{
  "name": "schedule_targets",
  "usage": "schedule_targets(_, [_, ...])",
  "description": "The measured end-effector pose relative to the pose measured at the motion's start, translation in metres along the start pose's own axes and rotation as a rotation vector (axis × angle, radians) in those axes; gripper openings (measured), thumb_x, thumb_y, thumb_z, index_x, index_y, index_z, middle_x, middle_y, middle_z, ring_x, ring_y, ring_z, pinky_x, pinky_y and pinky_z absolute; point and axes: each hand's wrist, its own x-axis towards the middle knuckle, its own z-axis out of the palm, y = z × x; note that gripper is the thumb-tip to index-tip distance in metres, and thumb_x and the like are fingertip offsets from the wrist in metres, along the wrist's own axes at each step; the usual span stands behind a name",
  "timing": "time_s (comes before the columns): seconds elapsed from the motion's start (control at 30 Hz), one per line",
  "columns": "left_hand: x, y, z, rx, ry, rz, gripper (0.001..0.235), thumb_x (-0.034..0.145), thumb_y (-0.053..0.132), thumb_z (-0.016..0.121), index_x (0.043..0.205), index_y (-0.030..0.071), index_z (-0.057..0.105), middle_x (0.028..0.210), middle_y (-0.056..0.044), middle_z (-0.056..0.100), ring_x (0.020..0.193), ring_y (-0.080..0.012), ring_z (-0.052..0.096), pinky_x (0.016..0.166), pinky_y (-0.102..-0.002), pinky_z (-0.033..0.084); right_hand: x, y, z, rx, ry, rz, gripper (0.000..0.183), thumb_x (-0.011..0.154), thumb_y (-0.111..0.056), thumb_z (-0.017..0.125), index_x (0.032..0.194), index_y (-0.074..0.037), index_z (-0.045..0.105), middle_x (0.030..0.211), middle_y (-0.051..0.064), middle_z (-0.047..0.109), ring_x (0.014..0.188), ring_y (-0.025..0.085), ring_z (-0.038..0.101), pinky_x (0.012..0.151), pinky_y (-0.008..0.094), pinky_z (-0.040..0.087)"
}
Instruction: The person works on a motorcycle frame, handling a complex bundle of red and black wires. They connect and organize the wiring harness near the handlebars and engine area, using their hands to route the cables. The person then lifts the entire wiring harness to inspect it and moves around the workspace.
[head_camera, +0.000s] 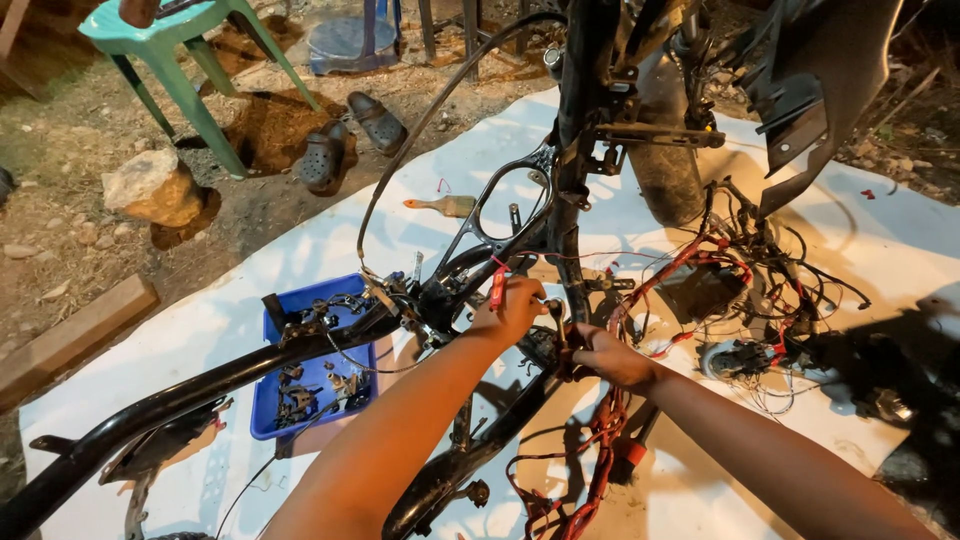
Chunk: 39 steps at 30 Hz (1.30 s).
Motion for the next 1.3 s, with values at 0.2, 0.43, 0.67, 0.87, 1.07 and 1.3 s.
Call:
schedule_targets(0.2, [-0.006, 0.006, -0.002, 0.164, -0.032, 0.138, 0.011, 0.097, 0.015, 0.069, 0.105, 0.007, 0.071, 0.111, -0.012, 0.066, 0.097, -0.0347, 0.067, 0.081, -0.045, 0.055, -0.014, -0.031, 0.008, 0.301, -0.063, 0.018, 0.037, 0.091, -0.023, 0.068, 0.122, -0.005, 0.061, 0.096, 0.004, 0.069, 0.082, 0.012, 0.065, 0.069, 0.030, 0.053])
schedule_targets(0.43, [-0.014, 0.003, -0.006, 0.521, -0.054, 0.234, 0.030, 0.080, -0.007, 0.064, 0.107, 0.006, 0.066, 0.119, -0.014, 0.062, 0.096, -0.0356, 0.070, 0.072, -0.044, 0.059, 0.005, -0.021, 0.027, 0.176, -0.033, 0.092, 0.028, 0.096, -0.020, 0.070, 0.115, -0.001, 0.060, 0.090, 0.010, 0.068, 0.077, 0.018, 0.064, 0.067, 0.034, 0.054])
schedule_targets(0.67, [-0.066, -0.018, -0.031, 0.251, 0.112, 0.007, 0.013, 0.104, 0.018, 0.061, 0.102, 0.006, 0.064, 0.093, -0.018, 0.069, 0.089, -0.0412, 0.068, 0.079, -0.051, 0.053, 0.017, -0.012, 0.087, 0.434, -0.017, 0.272, 0.036, 0.088, -0.013, 0.064, 0.124, -0.014, 0.060, 0.108, 0.000, 0.075, 0.094, 0.013, 0.073, 0.079, 0.030, 0.059])
schedule_targets(0.87, [-0.139, -0.020, -0.109, 0.305, 0.057, 0.369, 0.013, 0.084, 0.006, 0.065, 0.097, 0.003, 0.067, 0.097, -0.017, 0.065, 0.080, -0.0410, 0.066, 0.067, -0.052, 0.052, 0.040, 0.008, 0.087, 0.138, 0.053, 0.187, 0.027, 0.099, -0.020, 0.054, 0.122, -0.007, 0.052, 0.089, 0.011, 0.074, 0.078, 0.019, 0.069, 0.070, 0.034, 0.055])
schedule_targets(1.07, [-0.169, -0.111, -0.216, -0.059, -0.565, -0.078, 0.017, 0.085, 0.021, 0.079, 0.095, 0.006, 0.078, 0.082, -0.009, 0.079, 0.068, -0.0155, 0.075, 0.063, -0.032, 0.057, 0.024, -0.012, 0.109, 0.031, -0.062, 0.235, 0.028, 0.099, -0.021, 0.056, 0.120, -0.002, 0.058, 0.082, 0.012, 0.072, 0.071, 0.018, 0.062, 0.067, 0.032, 0.051])
schedule_targets(1.3, [-0.191, -0.346, -0.167, 0.217, -0.579, -0.545, 0.023, 0.090, 0.027, 0.076, 0.090, 0.005, 0.083, 0.090, -0.008, 0.082, 0.077, -0.0157, 0.076, 0.068, -0.033, 0.058, 0.036, 0.010, 0.128, 0.052, -0.110, 0.260, 0.036, 0.097, -0.020, 0.059, 0.128, -0.002, 0.055, 0.079, 0.013, 0.069, 0.069, 0.020, 0.062, 0.064, 0.034, 0.051])
